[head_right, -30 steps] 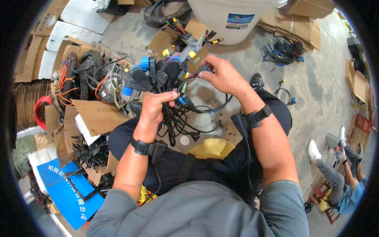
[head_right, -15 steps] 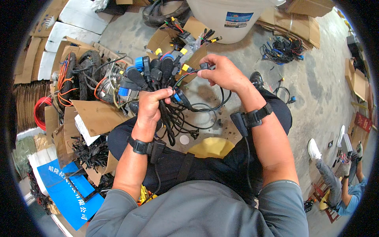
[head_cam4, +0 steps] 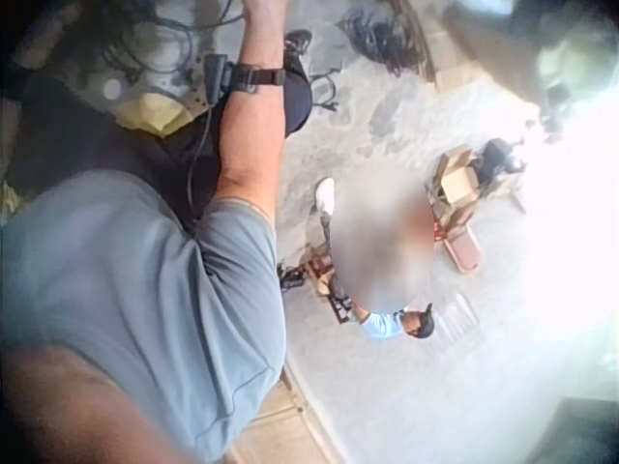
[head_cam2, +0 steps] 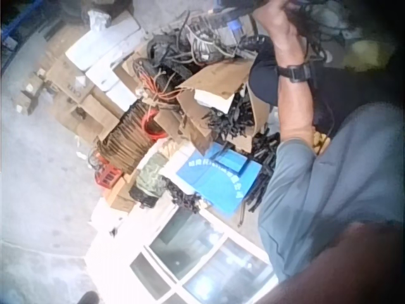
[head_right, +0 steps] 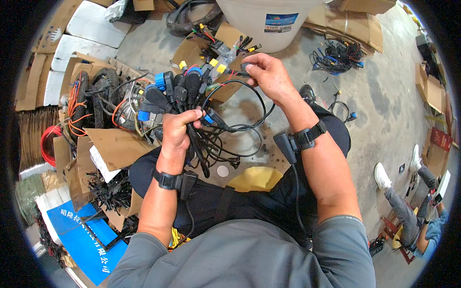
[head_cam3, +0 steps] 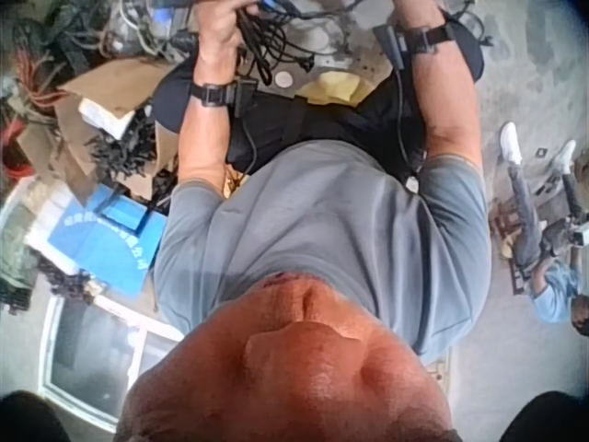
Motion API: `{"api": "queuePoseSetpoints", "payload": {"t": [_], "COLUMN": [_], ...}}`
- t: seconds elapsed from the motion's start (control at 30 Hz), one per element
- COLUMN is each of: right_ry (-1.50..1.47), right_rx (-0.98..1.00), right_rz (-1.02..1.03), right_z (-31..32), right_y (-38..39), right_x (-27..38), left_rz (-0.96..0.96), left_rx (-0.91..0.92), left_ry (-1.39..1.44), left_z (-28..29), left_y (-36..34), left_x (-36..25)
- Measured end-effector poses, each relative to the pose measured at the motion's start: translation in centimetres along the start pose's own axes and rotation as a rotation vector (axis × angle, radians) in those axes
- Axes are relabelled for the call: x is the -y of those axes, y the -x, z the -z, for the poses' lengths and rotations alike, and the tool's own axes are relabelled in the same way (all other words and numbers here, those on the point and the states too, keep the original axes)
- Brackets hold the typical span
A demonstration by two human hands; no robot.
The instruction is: Inspecting and organizing a complex motorcycle wiring harness with multiple connectors and wires.
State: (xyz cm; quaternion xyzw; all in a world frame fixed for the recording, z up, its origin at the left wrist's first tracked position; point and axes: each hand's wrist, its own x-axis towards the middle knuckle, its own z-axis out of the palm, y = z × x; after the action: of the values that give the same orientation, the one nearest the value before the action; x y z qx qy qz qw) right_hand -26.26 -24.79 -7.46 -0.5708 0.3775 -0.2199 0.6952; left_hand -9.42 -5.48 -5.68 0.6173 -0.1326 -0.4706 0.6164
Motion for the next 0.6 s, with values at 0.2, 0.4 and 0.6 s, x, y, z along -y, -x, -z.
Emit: {"api": "queuePoseSetpoints", "payload": {"t": [0.2, 0.4, 0.6], "right_ry": [-0.288, 0.066, 0.111], "right_rx": [-0.077, 0.362, 0.471], "right_rz": [0.122, 0.191, -0.051], "right_z": [1.3, 0.2, -0.6], "right_y": [0.1, 0.8, 1.4], "right_x": [1.2, 0.6, 0.7], "left_rz": [-0.027, -0.027, -0.072], "left_rx": [-0.049, -0.074, -0.014], "left_ry": [0.026, 0.059, 0.027], "left_z": [0.5, 0.5, -0.1], "left_y": [0.1, 0.0, 0.6], "left_x": [-0.2, 0.2, -0.4]}}
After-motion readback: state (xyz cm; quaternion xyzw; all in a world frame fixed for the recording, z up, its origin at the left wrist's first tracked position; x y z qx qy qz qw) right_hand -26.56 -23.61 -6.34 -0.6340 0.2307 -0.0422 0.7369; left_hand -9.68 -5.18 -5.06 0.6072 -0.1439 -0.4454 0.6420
